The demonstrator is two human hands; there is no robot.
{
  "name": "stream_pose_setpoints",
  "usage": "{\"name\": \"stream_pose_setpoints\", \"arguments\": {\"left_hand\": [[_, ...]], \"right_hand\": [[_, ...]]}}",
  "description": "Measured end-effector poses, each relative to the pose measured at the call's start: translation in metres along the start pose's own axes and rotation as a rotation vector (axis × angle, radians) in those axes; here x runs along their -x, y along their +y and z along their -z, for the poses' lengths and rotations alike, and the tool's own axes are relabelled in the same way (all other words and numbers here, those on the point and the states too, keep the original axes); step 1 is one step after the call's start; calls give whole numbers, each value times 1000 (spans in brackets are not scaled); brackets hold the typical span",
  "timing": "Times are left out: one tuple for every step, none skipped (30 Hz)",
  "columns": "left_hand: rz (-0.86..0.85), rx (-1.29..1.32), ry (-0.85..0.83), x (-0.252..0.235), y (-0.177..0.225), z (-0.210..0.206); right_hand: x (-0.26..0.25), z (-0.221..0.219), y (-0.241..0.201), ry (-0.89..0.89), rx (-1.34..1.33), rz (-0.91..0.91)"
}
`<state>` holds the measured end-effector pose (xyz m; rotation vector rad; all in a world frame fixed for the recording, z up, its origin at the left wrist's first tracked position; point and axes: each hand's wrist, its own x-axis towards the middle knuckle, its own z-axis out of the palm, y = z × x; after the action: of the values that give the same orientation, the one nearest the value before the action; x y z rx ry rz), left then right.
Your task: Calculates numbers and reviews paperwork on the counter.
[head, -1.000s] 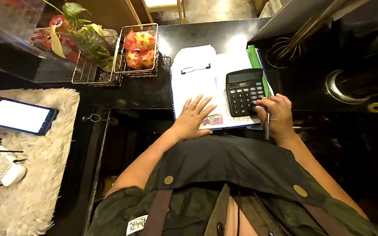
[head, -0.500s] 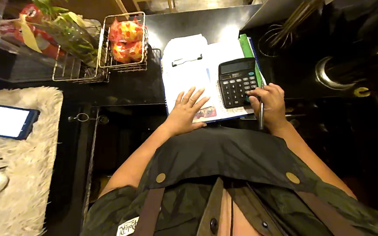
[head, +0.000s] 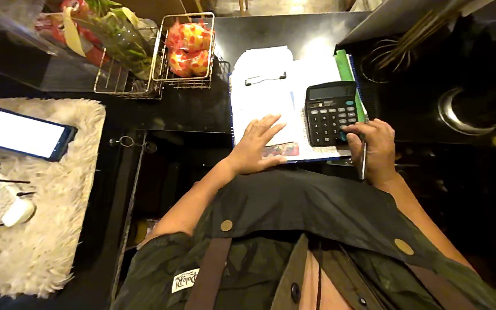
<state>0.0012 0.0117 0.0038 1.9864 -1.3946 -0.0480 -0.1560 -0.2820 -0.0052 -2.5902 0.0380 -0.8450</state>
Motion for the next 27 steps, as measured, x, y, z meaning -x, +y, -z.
{"name": "stream_pose_setpoints", "arguments": {"left_hand": [[37, 60, 47, 1, 2, 6], [97, 90, 76, 2, 7, 14], [156, 96, 108, 0, 11, 21], [213, 80, 133, -2, 13, 27], [267, 62, 150, -5, 14, 32], [315, 42, 161, -6, 13, 35], [361, 29, 160, -8, 13, 38], [408, 27, 145, -10, 14, 42], [443, 37, 131, -11, 12, 45], [450, 52, 137, -12, 6, 45], [420, 60, 179, -11, -7, 39], [353, 52, 262, -11, -29, 27], [308, 63, 313, -10, -44, 20], [294, 89, 332, -10, -53, 17], [294, 121, 337, -9, -57, 15], [298, 149, 337, -9, -59, 15], [294, 172, 341, -9, -62, 14], [280, 189, 350, -8, -66, 12], [259, 199, 361, -7, -70, 10], [240, 201, 377, -6, -73, 7], [237, 198, 387, -6, -73, 6], [258, 197, 377, -6, -67, 8], [311, 196, 323, -6, -51, 17], [399, 210, 224, -7, -27, 33], [454, 214, 170, -8, -12, 42], [466, 211, 164, -8, -7, 45], [457, 205, 174, -8, -6, 44]], "right_hand": [[0, 0, -1, -1, 1, 2], [0, 0, -1, 2, 0, 5], [-1, 0, -2, 6, -2, 6], [-1, 0, -2, 3, 1, 4], [-1, 0, -2, 2, 7, 2], [-2, 0, -3, 3, 12, 2], [-2, 0, -3, 6, 18, 5], [-3, 0, -3, 14, 23, 14], [-3, 0, -2, 21, 25, 22], [-2, 0, -2, 25, 25, 30], [-2, -1, -2, 28, 27, 36], [-2, -1, -1, 26, 26, 35], [-2, -1, -1, 24, 25, 30], [-1, -2, -1, 27, 29, 29], [-1, -2, -1, 31, 34, 29], [-1, -2, -2, 35, 38, 31], [-2, -1, -3, 34, 43, 31], [-2, -1, -3, 32, 46, 32], [-2, -1, -3, 30, 45, 31], [-2, -1, -2, 27, 43, 31], [-2, -1, -2, 26, 39, 28], [-2, 0, -2, 26, 34, 25], [-2, 0, -3, 25, 32, 22], [-3, 0, -3, 20, 34, 20], [-3, 1, -4, 11, 32, 16], [-3, 1, -4, 9, 33, 16], [-3, 0, -3, 14, 33, 17]]}}
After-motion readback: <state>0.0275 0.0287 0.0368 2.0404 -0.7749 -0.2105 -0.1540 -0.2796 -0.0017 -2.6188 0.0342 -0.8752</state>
